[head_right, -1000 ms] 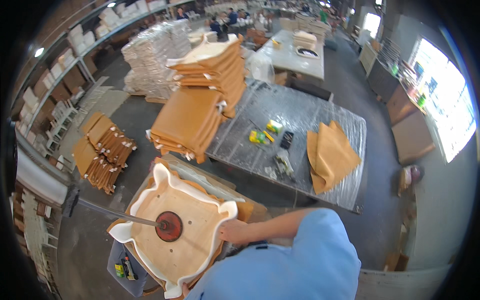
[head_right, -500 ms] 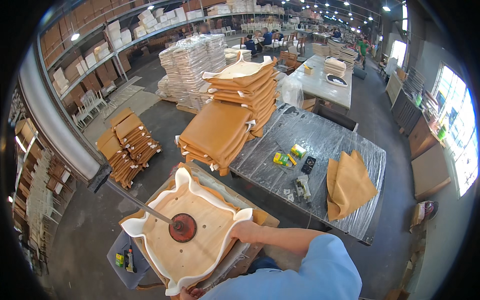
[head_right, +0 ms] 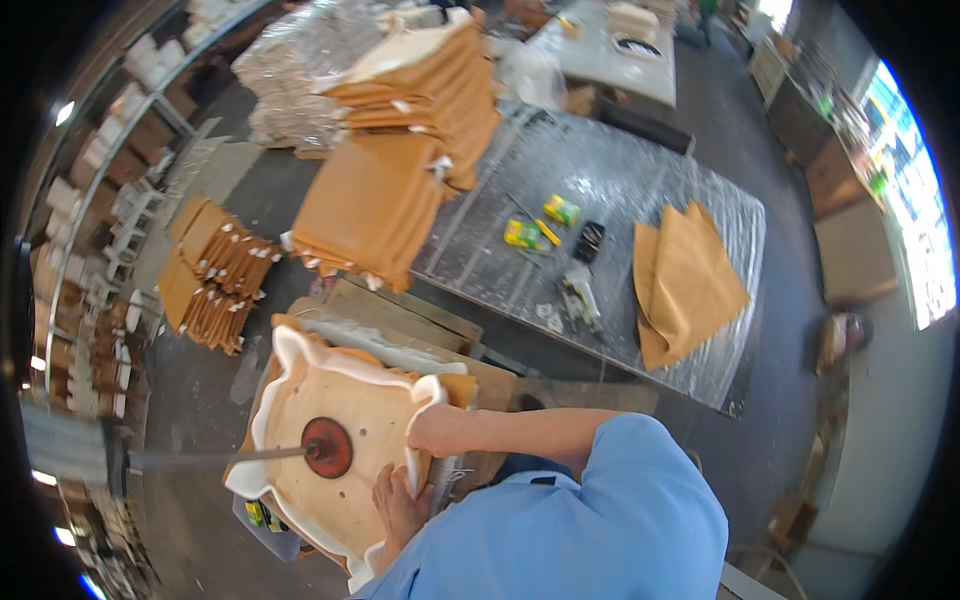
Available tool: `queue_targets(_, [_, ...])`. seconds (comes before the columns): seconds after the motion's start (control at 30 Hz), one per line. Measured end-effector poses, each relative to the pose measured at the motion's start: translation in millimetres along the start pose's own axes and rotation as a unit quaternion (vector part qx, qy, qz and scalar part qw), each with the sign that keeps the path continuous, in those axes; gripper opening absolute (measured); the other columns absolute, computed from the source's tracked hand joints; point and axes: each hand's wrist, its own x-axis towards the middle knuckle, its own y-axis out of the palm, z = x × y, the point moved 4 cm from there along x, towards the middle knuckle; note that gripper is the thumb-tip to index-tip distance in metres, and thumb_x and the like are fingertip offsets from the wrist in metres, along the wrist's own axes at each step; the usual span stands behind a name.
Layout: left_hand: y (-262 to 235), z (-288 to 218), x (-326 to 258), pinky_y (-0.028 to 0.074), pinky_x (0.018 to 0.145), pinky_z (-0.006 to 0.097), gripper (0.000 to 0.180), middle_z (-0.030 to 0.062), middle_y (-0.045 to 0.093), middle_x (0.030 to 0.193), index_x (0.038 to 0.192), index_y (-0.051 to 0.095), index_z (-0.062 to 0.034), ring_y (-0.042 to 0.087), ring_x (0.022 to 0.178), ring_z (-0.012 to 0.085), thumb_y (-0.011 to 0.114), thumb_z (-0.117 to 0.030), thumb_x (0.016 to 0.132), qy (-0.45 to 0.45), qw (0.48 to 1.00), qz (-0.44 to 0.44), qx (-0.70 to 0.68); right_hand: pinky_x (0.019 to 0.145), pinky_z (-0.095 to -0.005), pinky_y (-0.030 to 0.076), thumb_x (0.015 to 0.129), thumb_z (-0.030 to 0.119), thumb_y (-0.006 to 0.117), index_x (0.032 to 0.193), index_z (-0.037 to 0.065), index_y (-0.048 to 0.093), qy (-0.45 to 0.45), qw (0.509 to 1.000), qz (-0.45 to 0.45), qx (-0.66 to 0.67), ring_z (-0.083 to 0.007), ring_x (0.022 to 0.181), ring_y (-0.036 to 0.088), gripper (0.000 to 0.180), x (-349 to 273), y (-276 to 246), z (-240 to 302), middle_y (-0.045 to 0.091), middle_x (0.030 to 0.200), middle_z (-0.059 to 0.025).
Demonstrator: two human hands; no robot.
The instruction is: The person upholsters chair seats by stretching fabric over a foam-covered base and securing it with a staple gun. They repeatedly handle fabric pieces, align them on the seat, and fasten the edges while working at a station in a factory.
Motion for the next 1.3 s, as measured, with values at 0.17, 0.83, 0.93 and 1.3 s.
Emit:
queue_targets(0.17, [20, -16, 0, 0.04, 0.112, 0.057, 0.071, 0.0309, 0.048, 0.146, 0.146, 0.044, -0.003, 0.049, 0.135, 0.0492, 0.075, -0.002, 0.082, -0.072, 0.995, -0.04, -0.051, 0.075, -0.0434, 0.059, 0.095, 0.02, 0.073, 0.102, 0.01, 0.077, 0.09, 0.873, -0.429, 0.213, -0.032, 0.083, 0.072, 0.014, -100, -72, -84, 0.074, 0.092, -0.0115])
queue_targets(0.83, [8, -50, 50, 0.046, 0.104, 0.055, 0.023, 0.0144, 0.067, 0.127, 0.105, 0.072, -0.0108, 0.064, 0.115, 0.034, 0.082, -0.014, 0.084, -0.062, 0.996, 0.057, 0.032, 0.097, -0.0481, 0.052, 0.072, 0.031, 0.077, 0.128, -0.003, 0.06, 0.674, 0.653, -0.316, 0.14, -0.0442, 0.113, 0.069, 0.067, -270, 116, -512, 0.072, 0.117, -0.0268])
queue_targets(0.93, [-2, -43, 30, 0.046, 0.105, 0.057, 0.029, 0.015, 0.066, 0.128, 0.107, 0.07, -0.011, 0.065, 0.115, 0.034, 0.084, -0.014, 0.081, -0.042, 0.999, 0.021, 0.015, 0.094, -0.0476, 0.053, 0.072, 0.026, 0.076, 0.123, -0.006, 0.058, 0.635, 0.66, -0.385, 0.115, -0.0421, 0.102, 0.069, 0.063, -251, 105, -459, 0.072, 0.106, -0.0223])
queue_targets(1.3, [-11, -30, 9, 0.038, 0.111, 0.058, 0.045, 0.0145, 0.059, 0.132, 0.116, 0.066, -0.0094, 0.055, 0.126, 0.0349, 0.087, -0.021, 0.078, 0.065, 0.996, -0.048, -0.024, 0.049, -0.0282, 0.049, 0.093, 0.015, 0.08, 0.124, 0.002, 0.067, 0.412, 0.605, -0.508, 0.454, -0.0113, 0.064, 0.059, 0.037, -228, 74, -150, 0.067, 0.099, -0.0043])
